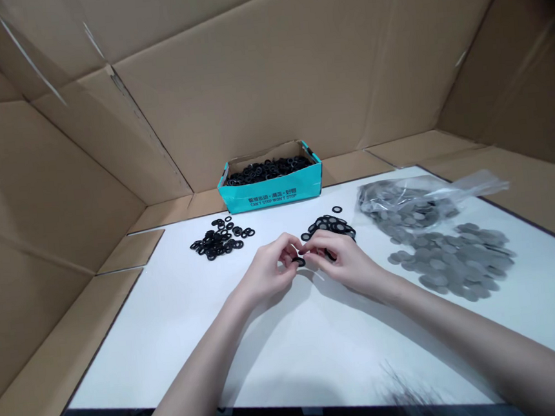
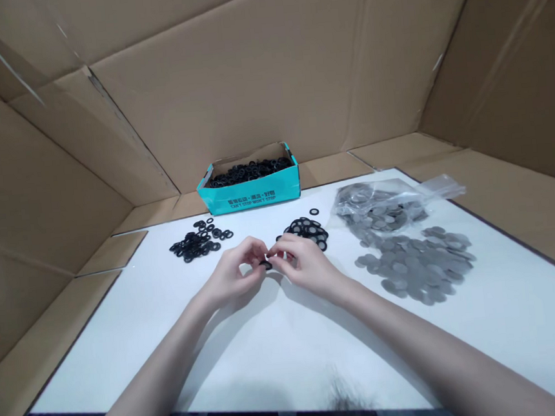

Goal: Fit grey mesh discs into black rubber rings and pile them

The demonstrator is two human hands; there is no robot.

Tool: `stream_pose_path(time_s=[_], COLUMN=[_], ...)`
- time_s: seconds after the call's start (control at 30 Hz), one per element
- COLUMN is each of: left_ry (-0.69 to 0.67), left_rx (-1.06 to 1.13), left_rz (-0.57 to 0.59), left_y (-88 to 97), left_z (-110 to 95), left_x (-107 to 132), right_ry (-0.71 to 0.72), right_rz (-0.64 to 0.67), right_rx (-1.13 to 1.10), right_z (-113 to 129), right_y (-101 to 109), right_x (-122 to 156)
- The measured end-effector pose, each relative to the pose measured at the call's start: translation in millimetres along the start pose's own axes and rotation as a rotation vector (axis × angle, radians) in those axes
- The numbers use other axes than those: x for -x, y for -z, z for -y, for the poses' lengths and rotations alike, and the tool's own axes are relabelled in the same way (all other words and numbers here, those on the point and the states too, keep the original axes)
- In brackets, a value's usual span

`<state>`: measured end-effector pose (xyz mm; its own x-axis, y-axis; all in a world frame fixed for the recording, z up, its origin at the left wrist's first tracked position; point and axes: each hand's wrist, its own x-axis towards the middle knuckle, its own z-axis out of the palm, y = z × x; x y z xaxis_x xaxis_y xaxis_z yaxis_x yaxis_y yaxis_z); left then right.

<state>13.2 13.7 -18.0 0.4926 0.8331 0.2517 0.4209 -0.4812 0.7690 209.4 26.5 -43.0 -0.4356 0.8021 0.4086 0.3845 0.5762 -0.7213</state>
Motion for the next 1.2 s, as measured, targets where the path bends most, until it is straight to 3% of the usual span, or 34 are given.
stream_pose_path(time_s=[0.27,0.5,0.67,0.83,1.03,1.2], left_ry=[0.015,0.077,0.084,0.039,0.022,-0.006], left_rx=[0.035,0.133,0.241,0.131,0.005,0.025], left_rz=[-0.015,-0.088,-0.039,-0.036,-0.015,-0.041], left_y=[-1.1,-7.6,-7.1,-3.5,-2.5,-0.4], left_z=[-0.1,-5.8,-6.2,-6.8,-2.3,-5.4], left_x=[-0.6,-0.1,-0.3,-0.9,-0.5,-0.9], right_ry=[0.024,-0.079,-0.067,0.018,0.051,0.038], right_rz=[0.021,-0.034,-0.046,-0.119,-0.016,-0.035], right_rx=[-0.012,-0.136,-0.156,-0.12,-0.015,0.012], right_z=[-0.5,3.8,5.9,5.5,1.0,1.6], right_y=[0.3,-1.2,-2.3,-4.7,-1.9,0.5], right_x=[0.9,-0.1,0.2,1.0,0.5,-0.2])
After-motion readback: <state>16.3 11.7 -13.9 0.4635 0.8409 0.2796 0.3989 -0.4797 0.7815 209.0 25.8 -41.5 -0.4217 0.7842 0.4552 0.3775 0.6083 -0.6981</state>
